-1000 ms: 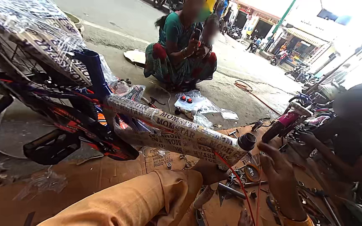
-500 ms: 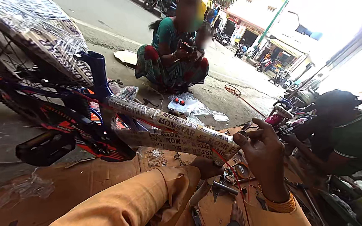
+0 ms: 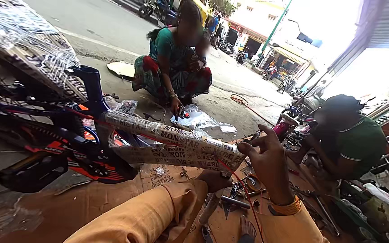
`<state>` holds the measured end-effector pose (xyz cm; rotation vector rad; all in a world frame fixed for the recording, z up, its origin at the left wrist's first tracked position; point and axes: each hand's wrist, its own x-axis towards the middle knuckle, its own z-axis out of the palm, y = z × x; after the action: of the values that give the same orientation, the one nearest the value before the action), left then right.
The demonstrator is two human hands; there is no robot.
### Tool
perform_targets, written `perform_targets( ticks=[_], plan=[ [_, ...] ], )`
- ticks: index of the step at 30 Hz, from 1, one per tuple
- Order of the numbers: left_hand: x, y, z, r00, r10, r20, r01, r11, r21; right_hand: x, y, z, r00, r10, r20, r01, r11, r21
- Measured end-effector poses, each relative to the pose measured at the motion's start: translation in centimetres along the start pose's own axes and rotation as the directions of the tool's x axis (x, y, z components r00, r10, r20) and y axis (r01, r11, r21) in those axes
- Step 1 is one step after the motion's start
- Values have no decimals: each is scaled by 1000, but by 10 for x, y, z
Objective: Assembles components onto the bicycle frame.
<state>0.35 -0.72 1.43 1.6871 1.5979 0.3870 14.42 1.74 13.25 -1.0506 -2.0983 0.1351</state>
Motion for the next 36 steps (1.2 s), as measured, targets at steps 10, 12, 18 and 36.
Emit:
perform_targets(
  ticks=[10,12,18,36],
  plan=[
    [8,-7,7,999,12,-51,-11,1000,18,2,-2,-7,991,-85,108,81,996,38],
    [8,-7,6,999,10,-44,-9,1000,23,3,0,-9,986,-88,145,76,993,88],
    [6,-5,5,1000,-4,-30,4,1000,5,3,3,-4,994,-50,100,56,997,-56],
    [15,-11,9,999,22,-39,-21,1000,19,13,-10,-2,990,-92,107,127,916,-380]
  ],
)
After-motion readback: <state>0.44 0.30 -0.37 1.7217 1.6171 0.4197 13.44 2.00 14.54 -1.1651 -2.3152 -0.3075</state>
